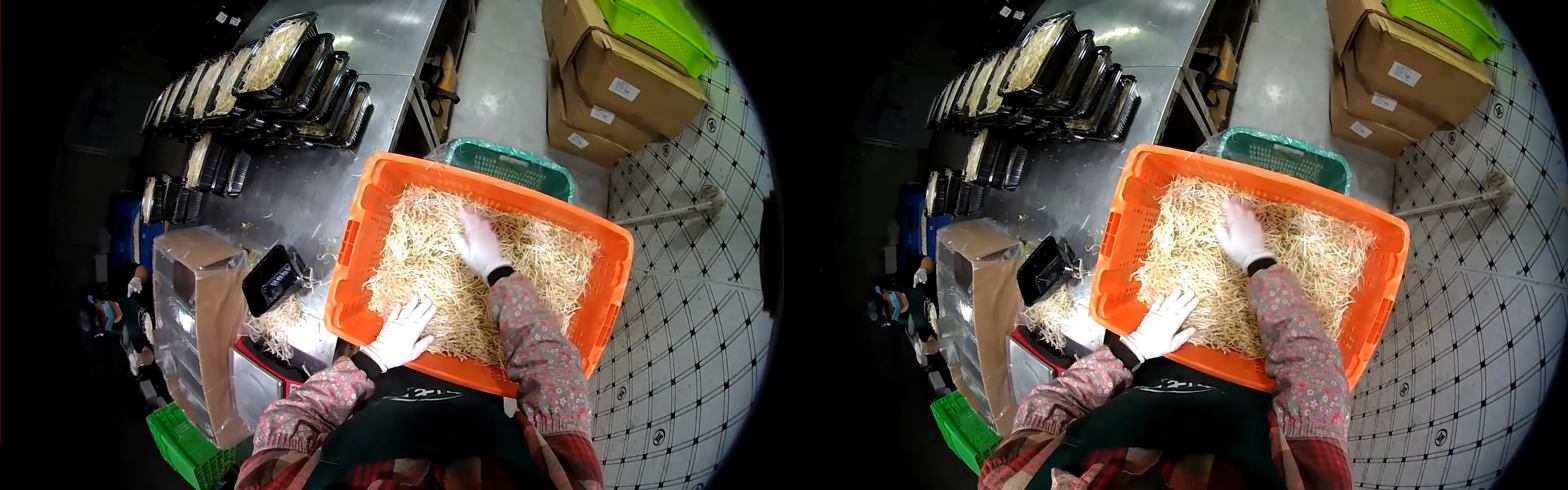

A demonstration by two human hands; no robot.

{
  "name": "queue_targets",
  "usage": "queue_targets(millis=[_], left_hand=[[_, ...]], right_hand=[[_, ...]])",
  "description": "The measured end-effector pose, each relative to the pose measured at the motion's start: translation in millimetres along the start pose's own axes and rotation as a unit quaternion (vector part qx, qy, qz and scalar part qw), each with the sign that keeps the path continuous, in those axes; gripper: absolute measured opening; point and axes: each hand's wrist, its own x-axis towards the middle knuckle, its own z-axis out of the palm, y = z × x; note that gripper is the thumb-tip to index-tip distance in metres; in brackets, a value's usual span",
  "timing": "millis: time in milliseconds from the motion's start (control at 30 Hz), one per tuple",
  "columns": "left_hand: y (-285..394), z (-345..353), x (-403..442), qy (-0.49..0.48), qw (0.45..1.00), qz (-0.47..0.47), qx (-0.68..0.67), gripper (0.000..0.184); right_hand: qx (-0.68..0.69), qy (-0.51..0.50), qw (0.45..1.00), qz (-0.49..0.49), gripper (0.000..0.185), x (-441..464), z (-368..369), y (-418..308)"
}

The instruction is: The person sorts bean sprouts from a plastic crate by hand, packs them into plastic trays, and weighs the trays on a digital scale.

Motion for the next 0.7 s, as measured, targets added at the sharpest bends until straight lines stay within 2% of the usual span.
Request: queue_targets(millis=[67, 133, 167, 233, 367, 433, 467, 500, 533, 567, 600, 667, 700], left_hand=[[-1.7, -2.0, -2.4, 0.007, 1.0, 0.009, -0.007, 0.066], [2.4, -9.3, -5.3, -0.024, 0.998, -0.012, -0.052, 0.065], [3.7, -14.8, -3.6, -0.051, 0.998, 0.006, -0.044, 0.063], [2.9, -8.9, -4.9, -0.03, 0.999, 0.009, -0.031, 0.063], [5.7, -12.1, -6.8, -0.023, 1.0, 0.002, -0.017, 0.063], [3.9, -17.6, -6.0, -0.021, 0.998, 0.003, -0.057, 0.061], [1.3, -20.7, -5.2, -0.019, 0.995, 0.002, -0.096, 0.059], [-2.5, -23.3, -2.9, 0.025, 0.989, 0.004, -0.149, 0.052], [-9.2, -21.9, 1.4, 0.084, 0.985, 0.01, -0.152, 0.045], [-13.2, -27.4, 7.5, 0.098, 0.979, -0.025, -0.178, 0.043], [-17.2, -34.6, 16.2, 0.112, 0.971, -0.06, -0.204, 0.042], [-29.9, -35.8, 36.9, 0.148, 0.946, -0.111, -0.268, 0.04], [-37.7, -33.0, 42.7, 0.156, 0.942, -0.118, -0.274, 0.044]], right_hand=[[-0.011, -0.067, 0.988, -0.14, 0.053, -40.1, 18.1, -18.5], [-0.046, -0.186, 0.972, -0.137, 0.056, -95.9, 30.9, -49.2], [-0.071, -0.185, 0.972, -0.129, 0.056, -112.2, 28.0, -55.8], [-0.075, -0.188, 0.974, -0.103, 0.054, -123.2, 16.3, -65.2], [-0.076, -0.195, 0.969, -0.128, 0.052, -115.4, 4.2, -60.2], [-0.005, -0.277, 0.945, -0.173, 0.049, -98.1, -17.5, -46.9], [0.071, -0.271, 0.952, -0.125, 0.043, -87.5, -29.4, -39.8], [0.069, -0.298, 0.952, -0.028, 0.039, -69.3, -39.1, -33.8], [0.093, -0.215, 0.972, 0.006, 0.036, -55.5, -49.5, -28.5], [0.167, -0.107, 0.98, 0.03, 0.036, -40.3, -40.4, -15.2], [0.195, -0.097, 0.974, 0.059, 0.039, -15.2, -36.3, -5.1], [0.021, -0.01, 0.999, 0.032, 0.061, 17.1, -8.2, 8.0], [-0.041, -0.051, 0.996, 0.066, 0.067, 20.8, 9.4, 7.0]])
